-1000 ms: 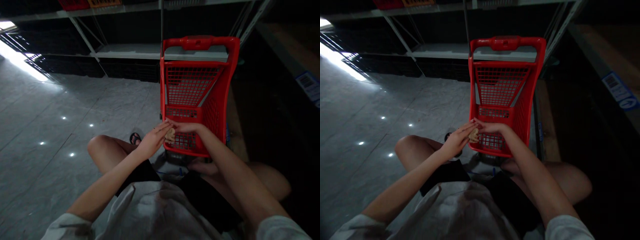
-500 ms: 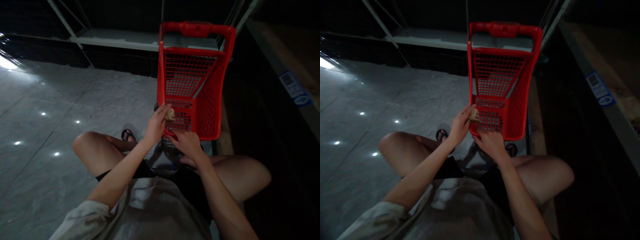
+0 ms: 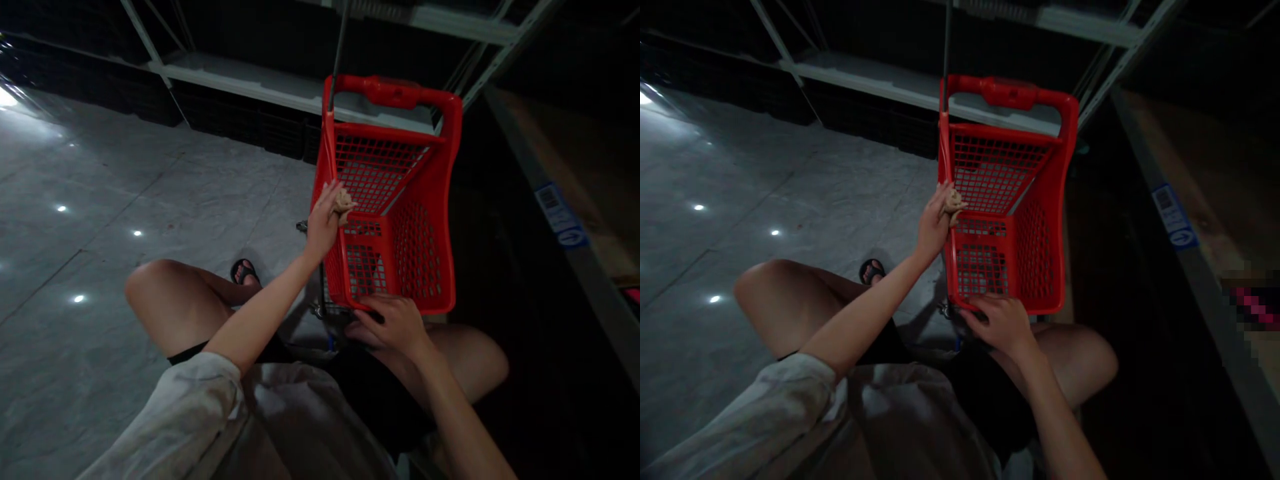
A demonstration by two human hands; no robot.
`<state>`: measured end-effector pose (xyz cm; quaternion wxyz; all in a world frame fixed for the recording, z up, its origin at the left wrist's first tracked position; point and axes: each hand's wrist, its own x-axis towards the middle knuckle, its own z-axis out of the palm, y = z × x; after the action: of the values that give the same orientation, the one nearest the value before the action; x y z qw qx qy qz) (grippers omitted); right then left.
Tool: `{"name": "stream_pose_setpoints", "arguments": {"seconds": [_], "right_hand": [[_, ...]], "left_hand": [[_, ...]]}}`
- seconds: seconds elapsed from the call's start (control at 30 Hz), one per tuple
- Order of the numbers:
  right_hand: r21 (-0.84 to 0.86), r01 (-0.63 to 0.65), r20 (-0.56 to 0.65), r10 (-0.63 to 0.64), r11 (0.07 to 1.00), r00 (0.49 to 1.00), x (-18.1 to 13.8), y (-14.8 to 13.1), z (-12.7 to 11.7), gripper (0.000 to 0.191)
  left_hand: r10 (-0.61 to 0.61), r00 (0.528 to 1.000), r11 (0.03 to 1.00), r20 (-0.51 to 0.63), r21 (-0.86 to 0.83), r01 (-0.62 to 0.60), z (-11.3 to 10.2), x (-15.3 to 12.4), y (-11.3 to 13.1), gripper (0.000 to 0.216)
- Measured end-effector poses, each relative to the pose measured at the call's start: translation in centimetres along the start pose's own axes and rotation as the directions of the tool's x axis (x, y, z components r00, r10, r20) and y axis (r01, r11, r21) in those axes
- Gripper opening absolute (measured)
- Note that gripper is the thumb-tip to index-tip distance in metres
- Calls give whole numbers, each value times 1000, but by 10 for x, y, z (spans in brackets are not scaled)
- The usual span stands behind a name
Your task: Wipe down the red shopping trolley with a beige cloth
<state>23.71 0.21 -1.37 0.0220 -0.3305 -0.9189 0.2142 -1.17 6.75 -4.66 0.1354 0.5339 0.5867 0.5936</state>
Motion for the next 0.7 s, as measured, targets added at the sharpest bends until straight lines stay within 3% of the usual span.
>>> {"name": "stream_pose_setpoints", "arguments": {"seconds": [0.1, 0.2, 0.3, 0.37, 0.47, 0.6, 0.7], "right_hand": [[276, -56, -131, 95, 959, 987, 13, -7, -3, 49], [535, -61, -330, 275, 843, 903, 52, -23, 1, 59], [749, 6, -340, 377, 662, 861, 97, -38, 12, 62], [832, 52, -318, 398, 553, 861, 114, -46, 19, 60], [881, 101, -313, 409, 463, 857, 117, -52, 24, 56], [900, 128, -317, 422, 418, 849, 105, -52, 22, 58], [903, 130, -309, 408, 411, 859, 100, -55, 20, 55]], "left_hand": [[3, 999, 1000, -38, 5, -3, 7, -19, 4, 65], [-101, 992, 995, -76, -32, 98, 10, -93, 22, 60], [-237, 969, 966, -74, -124, 227, 14, -162, 38, 56], [-301, 949, 941, -93, -191, 279, 19, -176, 43, 55], [-312, 938, 928, -153, -259, 267, 24, -143, 38, 53], [-161, 962, 960, -219, -262, 101, 26, -56, 7, 52], [-138, 950, 966, -281, -252, 65, 26, -2, -23, 51]]}}
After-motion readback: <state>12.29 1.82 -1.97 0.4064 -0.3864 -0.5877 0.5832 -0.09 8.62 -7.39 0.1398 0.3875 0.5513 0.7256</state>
